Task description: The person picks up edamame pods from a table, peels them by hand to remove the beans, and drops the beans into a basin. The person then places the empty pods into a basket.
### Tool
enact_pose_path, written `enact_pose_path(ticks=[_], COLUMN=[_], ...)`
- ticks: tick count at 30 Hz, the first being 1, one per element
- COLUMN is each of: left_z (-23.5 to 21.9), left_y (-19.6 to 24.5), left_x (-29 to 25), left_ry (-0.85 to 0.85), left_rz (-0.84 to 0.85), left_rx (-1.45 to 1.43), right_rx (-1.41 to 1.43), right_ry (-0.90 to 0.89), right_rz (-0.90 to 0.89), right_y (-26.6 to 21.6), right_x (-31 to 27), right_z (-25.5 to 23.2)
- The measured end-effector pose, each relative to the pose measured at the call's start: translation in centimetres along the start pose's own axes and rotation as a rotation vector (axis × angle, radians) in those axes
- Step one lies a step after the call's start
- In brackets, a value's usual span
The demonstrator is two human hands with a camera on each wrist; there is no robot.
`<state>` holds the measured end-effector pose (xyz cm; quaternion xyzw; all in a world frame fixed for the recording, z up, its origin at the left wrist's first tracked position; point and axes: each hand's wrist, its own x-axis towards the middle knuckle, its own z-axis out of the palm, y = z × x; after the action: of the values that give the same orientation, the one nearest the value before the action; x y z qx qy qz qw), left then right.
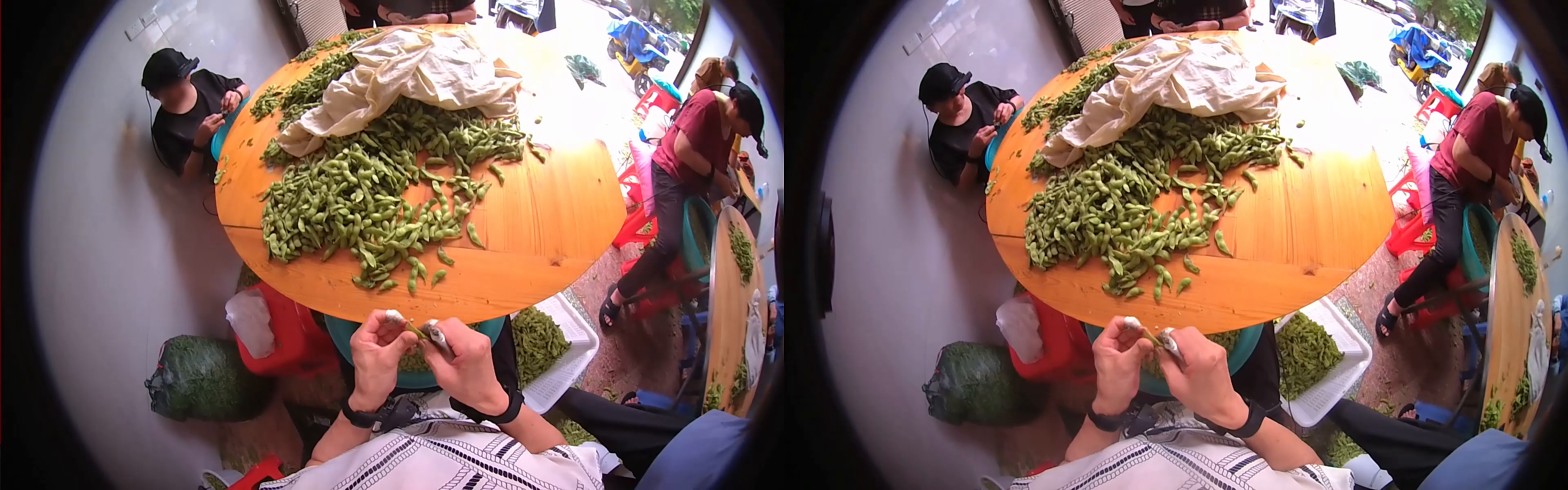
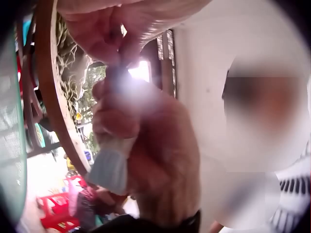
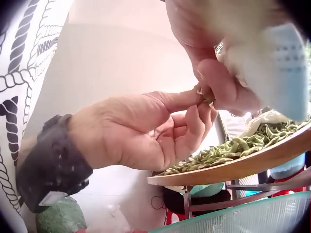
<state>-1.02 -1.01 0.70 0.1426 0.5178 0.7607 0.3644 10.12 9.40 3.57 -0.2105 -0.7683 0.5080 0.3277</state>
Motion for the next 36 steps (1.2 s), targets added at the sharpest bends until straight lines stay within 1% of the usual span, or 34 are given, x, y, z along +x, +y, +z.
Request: enact_pose_path(ticks=[1, 2, 3, 5, 6, 7, 9, 10, 11, 12, 14, 15, 17, 18, 19, 21, 22, 23, 25, 26, 27, 28, 29, 30, 32, 33, 35, 36], left_z=[0.6, 1.6, 1.6, 1.4, 1.3, 1.1, 0.6, 0.4, 0.3, 0.2, -0.7, -0.8, -0.9, -1.1, -1.1, -0.8, -0.4, -0.1, 0.3, 0.2, -0.1, -0.3, -0.5, -0.6, -0.6, -0.5, -0.2, -0.1], left_y=[0.3, 0.7, 0.9, 1.1, 0.5, 0.3, 0.3, 0.6, 1.0, 1.5, 2.1, 2.0, 1.6, 1.5, 1.4, 1.1, 1.1, 1.4, 2.0, 2.1, 2.4, 2.6, 2.6, 2.7, 2.8, 3.0, 3.5, 3.8], left_x=[-0.2, -0.2, -0.3, -0.6, -0.5, -0.5, -0.6, -0.8, -0.8, -0.8, -0.7, -0.7, -0.8, -0.9, -0.8, -0.6, -1.0, -1.0, -1.0, -1.0, -1.0, -1.0, -1.0, -0.9, -0.8, -0.7, -0.5, -0.3], left_ry=[0.078, 0.123, 0.12, 0.182, 0.21, 0.204, 0.153, 0.119, 0.109, 0.037, -0.11, -0.114, -0.077, -0.089, -0.095, -0.162, -0.099, -0.104, -0.19, -0.19, -0.228, -0.266, -0.271, -0.302, -0.337, -0.351, -0.367, -0.402], left_rz=[0.151, 0.24, 0.246, 0.488, 0.421, 0.431, 0.369, 0.307, 0.317, 0.239, 0.057, 0.063, -0.062, -0.033, -0.027, 0.27, 0.176, 0.175, 0.009, 0.008, -0.098, -0.204, -0.208, -0.228, -0.254, -0.284, -0.314, -0.339], left_rx=[0.257, 0.247, 0.247, 0.816, 0.73, 0.731, 0.836, 0.837, 0.837, 0.762, 0.643, 0.645, 0.5, 0.599, 0.601, 0.768, 0.603, 0.606, 0.458, 0.462, 0.464, 0.465, 0.469, 0.444, 0.421, 0.413, 0.407, 0.428], right_rx=[-0.027, -0.044, -0.045, -0.127, -0.125, -0.186, -0.273, -0.294, -0.315, -0.319, -0.217, -0.218, 0.073, 0.069, 0.067, 0.066, 0.041, 0.042, 0.034, 0.032, 0.035, 0.001, -0.034, -0.033, 0.018, 0.018, 0.012, 0.013], right_ry=[-0.028, -0.021, -0.019, 0.067, 0.074, 0.067, 0.042, 0.002, -0.038, -0.029, -0.135, -0.129, -0.206, -0.177, -0.17, -0.132, -0.171, -0.167, -0.31, -0.323, -0.319, -0.323, -0.325, -0.318, -0.298, -0.294, -0.296, -0.293], right_rz=[-0.034, -0.052, -0.058, -0.054, -0.061, -0.112, -0.2, -0.211, -0.221, -0.224, -0.206, -0.211, -0.087, 0.008, 0.002, 0.102, 0.107, 0.109, -0.065, -0.119, -0.119, -0.169, -0.217, -0.213, -0.339, -0.335, -0.44, -0.439], right_y=[0.0, -0.1, 0.0, 0.4, 0.3, 0.2, 0.2, 0.2, 0.1, 0.3, 0.8, 1.2, 2.0, 1.9, 1.8, 1.6, 1.6, 1.7, 2.0, 1.8, 1.8, 1.8, 1.8, 1.8, 1.8, 1.8, 1.7, 1.7], right_x=[0.0, 0.2, 0.3, 0.2, 0.1, 0.1, -0.2, -0.3, -0.4, -0.6, -0.9, -0.8, -0.5, -0.5, -0.4, -0.5, -0.6, -0.6, -0.8, -0.7, -0.7, -0.7, -0.6, -0.5, -0.2, -0.1, 0.3, 0.4], right_z=[-0.1, -0.1, 0.0, 0.6, 0.7, 0.7, 1.0, 0.9, 0.8, 0.7, 0.4, 0.0, -1.0, -1.4, -1.8, -2.6, -2.9, -3.1, -3.1, -3.1, -3.2, -3.3, -3.5, -3.6, -4.0, -4.1, -4.3, -4.4])
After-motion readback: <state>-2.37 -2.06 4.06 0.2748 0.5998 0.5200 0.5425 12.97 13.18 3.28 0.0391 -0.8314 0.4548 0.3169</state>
